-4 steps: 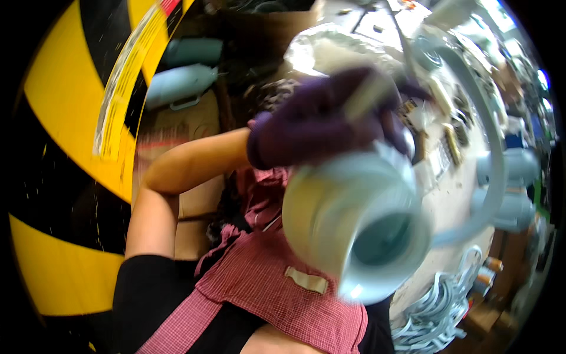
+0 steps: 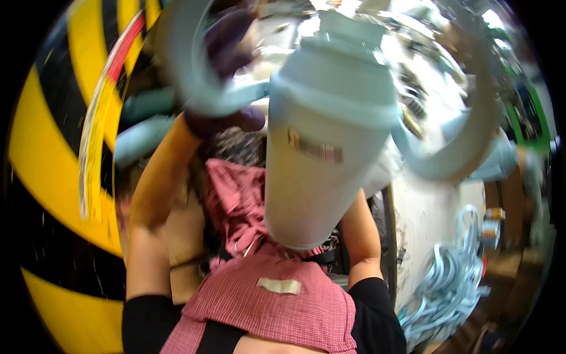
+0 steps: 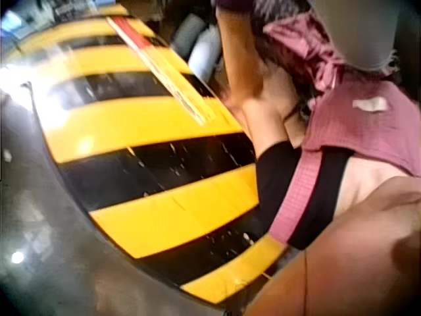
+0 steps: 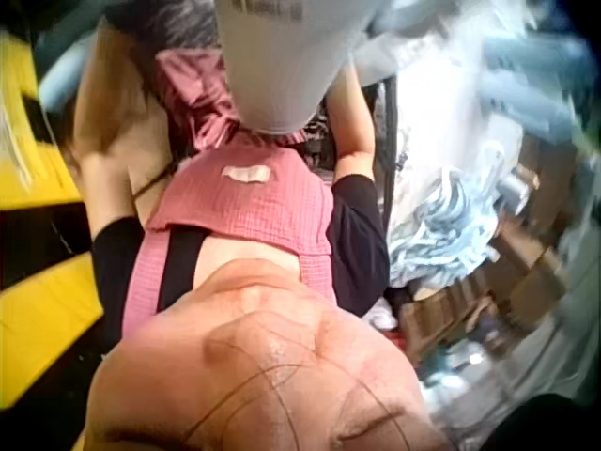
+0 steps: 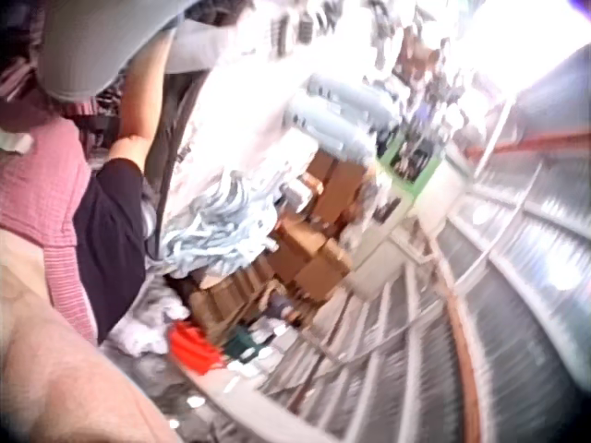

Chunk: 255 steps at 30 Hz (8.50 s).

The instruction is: The person picks up thermos flask bodies and applies stickers to the sides, then picks up and screws on the plastic tops by hand.

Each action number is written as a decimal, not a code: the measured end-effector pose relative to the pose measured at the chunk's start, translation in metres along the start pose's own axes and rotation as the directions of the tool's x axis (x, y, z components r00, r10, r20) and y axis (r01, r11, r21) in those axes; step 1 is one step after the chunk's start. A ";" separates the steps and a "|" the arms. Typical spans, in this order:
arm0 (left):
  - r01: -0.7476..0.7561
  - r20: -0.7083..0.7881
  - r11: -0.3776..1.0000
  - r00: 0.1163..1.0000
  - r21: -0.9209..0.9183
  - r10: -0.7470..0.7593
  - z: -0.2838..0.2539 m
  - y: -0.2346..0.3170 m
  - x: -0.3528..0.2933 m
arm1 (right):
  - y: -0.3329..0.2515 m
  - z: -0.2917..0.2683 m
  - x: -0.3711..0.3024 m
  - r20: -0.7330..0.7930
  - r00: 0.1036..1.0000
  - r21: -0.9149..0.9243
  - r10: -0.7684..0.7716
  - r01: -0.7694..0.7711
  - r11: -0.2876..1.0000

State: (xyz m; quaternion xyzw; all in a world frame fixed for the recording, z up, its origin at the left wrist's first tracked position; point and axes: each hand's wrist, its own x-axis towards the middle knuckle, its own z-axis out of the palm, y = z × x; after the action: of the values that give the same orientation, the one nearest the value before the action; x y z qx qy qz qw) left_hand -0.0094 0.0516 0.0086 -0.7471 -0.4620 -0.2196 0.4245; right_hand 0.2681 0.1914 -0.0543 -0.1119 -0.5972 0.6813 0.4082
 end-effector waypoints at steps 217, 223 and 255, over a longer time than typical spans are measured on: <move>0.376 0.479 -0.382 0.210 -0.844 -0.852 -0.118 0.067 -0.005 | 0.007 -0.098 0.048 0.385 0.882 -0.893 -0.270 0.430 0.132; 0.828 0.901 -0.452 0.136 -0.332 -0.413 0.009 -0.007 -0.089 | 0.107 -0.174 0.163 0.189 0.915 -0.981 -0.356 0.188 -0.037; 0.861 0.970 -0.498 0.020 0.106 0.240 0.331 0.103 0.069 | 0.060 -0.258 0.199 0.528 0.846 -0.849 -0.077 0.529 -0.006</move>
State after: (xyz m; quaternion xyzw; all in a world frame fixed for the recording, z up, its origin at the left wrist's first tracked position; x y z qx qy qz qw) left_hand 0.0921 0.3419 -0.1662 -0.3182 -0.5798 -0.2911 -0.6912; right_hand 0.2799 0.5178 -0.1097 -0.1054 -0.9612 -0.0077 0.2547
